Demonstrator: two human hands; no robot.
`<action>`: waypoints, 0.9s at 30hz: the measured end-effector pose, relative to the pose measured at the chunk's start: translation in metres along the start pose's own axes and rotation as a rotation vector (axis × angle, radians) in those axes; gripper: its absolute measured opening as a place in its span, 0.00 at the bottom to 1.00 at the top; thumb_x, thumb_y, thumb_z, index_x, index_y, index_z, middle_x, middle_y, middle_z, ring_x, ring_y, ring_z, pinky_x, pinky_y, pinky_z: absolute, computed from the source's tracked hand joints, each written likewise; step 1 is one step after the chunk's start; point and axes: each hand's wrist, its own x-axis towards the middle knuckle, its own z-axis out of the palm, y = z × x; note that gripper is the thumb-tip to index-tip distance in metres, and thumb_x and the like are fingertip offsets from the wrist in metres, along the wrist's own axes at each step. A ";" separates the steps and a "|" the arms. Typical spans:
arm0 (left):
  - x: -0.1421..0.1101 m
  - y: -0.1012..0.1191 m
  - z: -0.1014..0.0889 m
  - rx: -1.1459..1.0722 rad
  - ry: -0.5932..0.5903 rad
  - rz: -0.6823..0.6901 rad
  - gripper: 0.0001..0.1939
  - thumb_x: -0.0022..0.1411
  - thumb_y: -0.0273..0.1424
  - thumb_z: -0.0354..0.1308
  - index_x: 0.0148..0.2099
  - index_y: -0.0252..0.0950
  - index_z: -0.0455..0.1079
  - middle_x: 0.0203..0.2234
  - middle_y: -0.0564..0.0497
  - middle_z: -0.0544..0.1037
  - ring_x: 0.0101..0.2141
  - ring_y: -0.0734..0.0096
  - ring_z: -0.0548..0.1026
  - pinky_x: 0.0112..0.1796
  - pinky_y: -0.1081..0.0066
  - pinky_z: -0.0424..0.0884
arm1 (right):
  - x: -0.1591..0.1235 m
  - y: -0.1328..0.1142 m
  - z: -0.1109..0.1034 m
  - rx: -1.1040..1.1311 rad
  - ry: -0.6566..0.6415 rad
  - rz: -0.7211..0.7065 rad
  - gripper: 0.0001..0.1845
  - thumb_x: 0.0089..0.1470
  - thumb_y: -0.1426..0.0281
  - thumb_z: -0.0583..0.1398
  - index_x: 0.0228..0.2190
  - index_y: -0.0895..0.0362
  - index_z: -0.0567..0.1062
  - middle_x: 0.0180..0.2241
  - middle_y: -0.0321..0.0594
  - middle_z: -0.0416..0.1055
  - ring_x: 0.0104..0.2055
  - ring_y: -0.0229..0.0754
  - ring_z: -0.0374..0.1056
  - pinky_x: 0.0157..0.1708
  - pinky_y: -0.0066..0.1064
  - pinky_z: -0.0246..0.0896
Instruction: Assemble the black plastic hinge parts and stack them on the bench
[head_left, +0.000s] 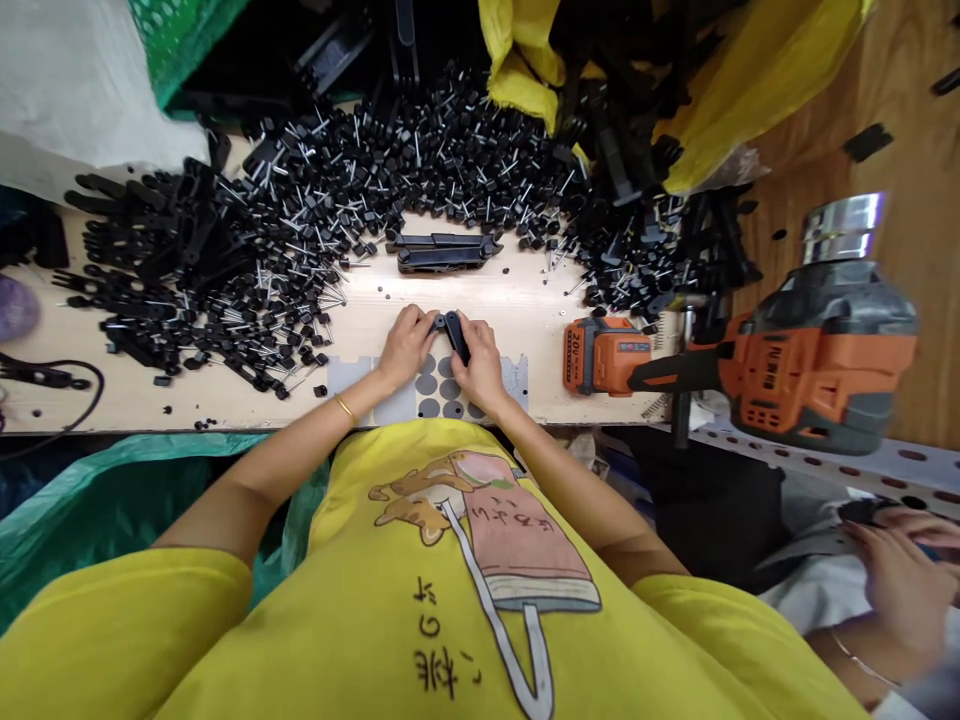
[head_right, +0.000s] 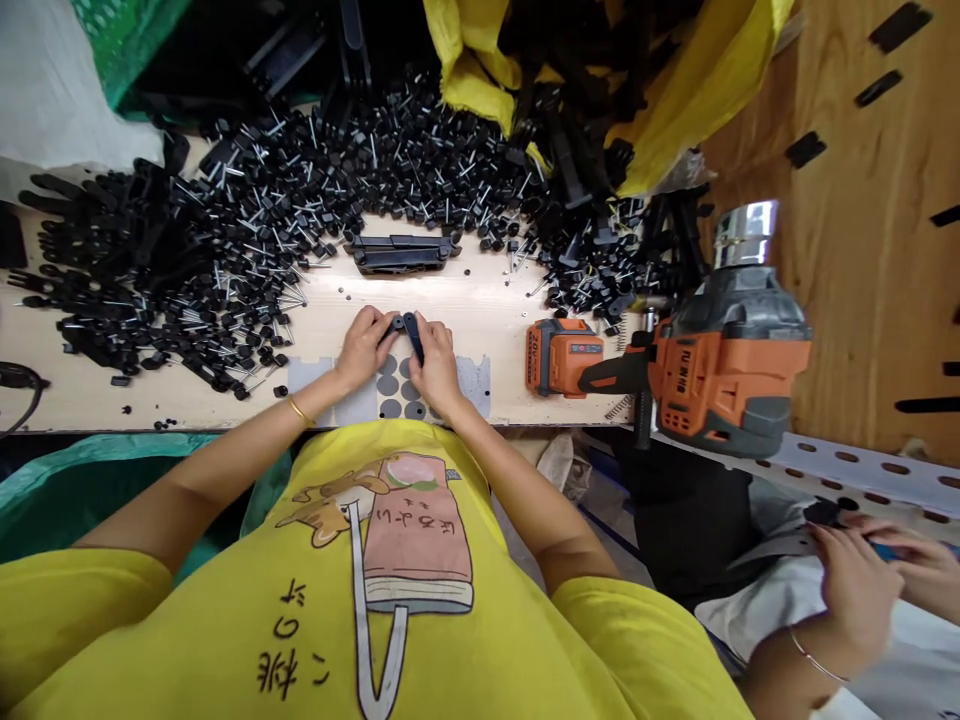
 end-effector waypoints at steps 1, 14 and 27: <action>0.002 -0.003 -0.001 -0.026 -0.044 0.063 0.12 0.63 0.28 0.49 0.49 0.37 0.65 0.33 0.49 0.64 0.37 0.66 0.65 0.40 0.67 0.67 | 0.000 0.000 0.000 0.003 0.003 -0.008 0.39 0.46 0.77 0.51 0.61 0.54 0.52 0.43 0.46 0.60 0.48 0.50 0.58 0.50 0.45 0.60; -0.001 0.010 0.010 -0.043 0.145 -0.112 0.15 0.64 0.27 0.48 0.52 0.35 0.65 0.31 0.49 0.62 0.35 0.67 0.65 0.37 0.67 0.67 | 0.005 -0.006 -0.002 0.027 -0.016 -0.012 0.41 0.44 0.80 0.51 0.62 0.56 0.53 0.43 0.47 0.61 0.46 0.49 0.57 0.50 0.44 0.59; 0.008 0.015 0.007 -0.053 0.159 -0.105 0.18 0.63 0.25 0.47 0.54 0.31 0.64 0.30 0.50 0.61 0.33 0.69 0.64 0.33 0.70 0.67 | 0.008 -0.011 -0.008 0.038 -0.073 0.038 0.44 0.43 0.81 0.51 0.63 0.55 0.49 0.44 0.47 0.61 0.46 0.50 0.56 0.48 0.43 0.60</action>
